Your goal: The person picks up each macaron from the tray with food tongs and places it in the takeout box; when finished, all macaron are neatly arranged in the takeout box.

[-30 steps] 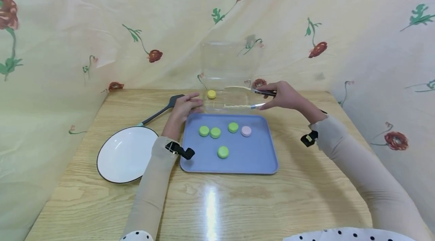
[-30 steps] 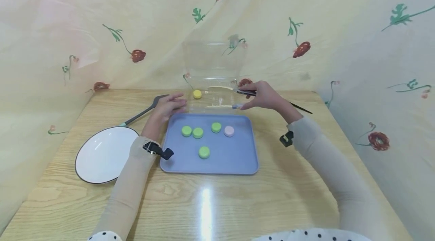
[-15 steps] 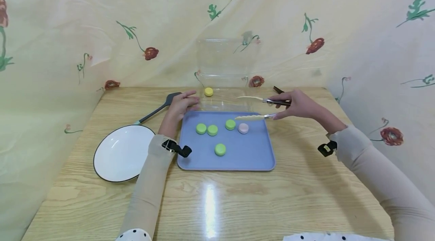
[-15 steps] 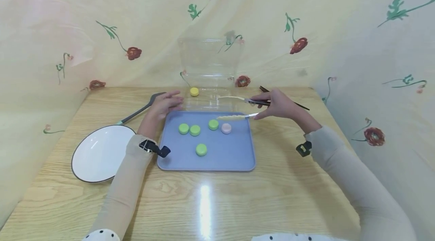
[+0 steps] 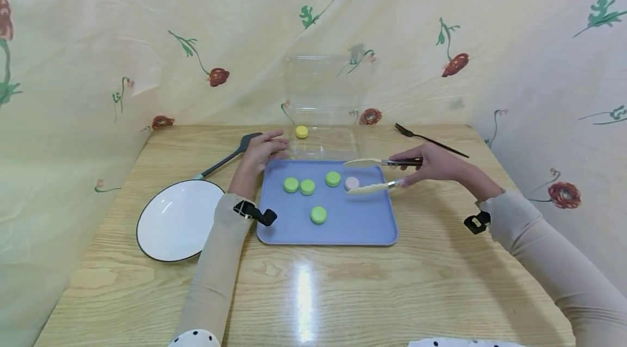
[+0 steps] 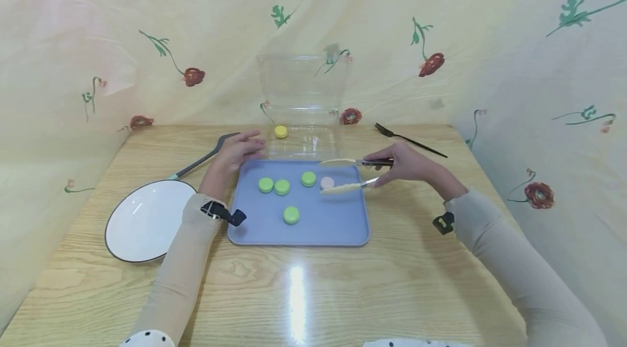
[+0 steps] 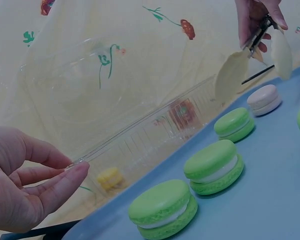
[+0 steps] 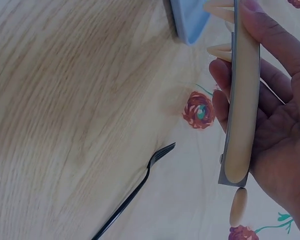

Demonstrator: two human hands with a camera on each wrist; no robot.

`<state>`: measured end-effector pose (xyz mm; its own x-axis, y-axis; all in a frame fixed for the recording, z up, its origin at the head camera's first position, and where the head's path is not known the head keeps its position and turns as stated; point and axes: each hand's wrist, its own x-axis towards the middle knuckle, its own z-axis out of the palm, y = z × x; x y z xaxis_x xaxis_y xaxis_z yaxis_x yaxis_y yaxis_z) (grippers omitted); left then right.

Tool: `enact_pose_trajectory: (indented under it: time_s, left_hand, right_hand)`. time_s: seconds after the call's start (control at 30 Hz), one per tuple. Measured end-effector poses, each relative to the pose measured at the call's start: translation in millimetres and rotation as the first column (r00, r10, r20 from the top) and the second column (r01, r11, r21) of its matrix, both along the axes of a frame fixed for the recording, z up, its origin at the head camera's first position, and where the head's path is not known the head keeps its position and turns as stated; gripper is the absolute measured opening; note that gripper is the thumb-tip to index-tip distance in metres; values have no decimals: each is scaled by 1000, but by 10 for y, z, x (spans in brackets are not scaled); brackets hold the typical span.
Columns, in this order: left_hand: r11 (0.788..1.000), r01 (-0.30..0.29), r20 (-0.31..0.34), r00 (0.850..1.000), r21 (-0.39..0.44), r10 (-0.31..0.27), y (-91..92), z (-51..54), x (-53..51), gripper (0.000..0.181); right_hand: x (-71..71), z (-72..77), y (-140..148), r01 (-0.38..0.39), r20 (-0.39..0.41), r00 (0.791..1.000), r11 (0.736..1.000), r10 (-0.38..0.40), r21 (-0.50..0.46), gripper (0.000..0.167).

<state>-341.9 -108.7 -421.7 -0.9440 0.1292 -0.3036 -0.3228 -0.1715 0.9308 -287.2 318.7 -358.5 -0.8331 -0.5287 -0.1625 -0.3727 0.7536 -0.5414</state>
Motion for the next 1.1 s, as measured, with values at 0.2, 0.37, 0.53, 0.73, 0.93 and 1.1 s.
enact_pose_trajectory:
  time_s: [0.2,0.37,0.53,0.73,0.93,1.1]
  left_hand:
    - [1000,-2,3,1000,12,1,-2,8,8,56]
    - [1000,0,3,1000,8,0,2,11,12,55]
    - [1000,2,-2,1000,8,-2,2,6,13,56]
    - [1000,15,-20,1000,11,-15,-5,2,15,56]
    - [1000,13,-12,1000,15,-13,-2,-1,5,56]
    - [1000,10,-8,1000,20,-9,-2,8,13,56]
  right_hand:
    - [-4,-44,26,-25,0,1000,999,25,-19,66]
    - [-4,-69,28,-37,5,999,999,37,-34,64]
    - [2,-81,26,-21,44,999,999,22,-26,65]
    - [3,-97,25,-17,66,998,1000,18,-15,64]
    - [10,-103,22,-21,71,997,1000,22,-14,63]
    - [7,-104,21,-19,70,997,1000,21,-20,62]
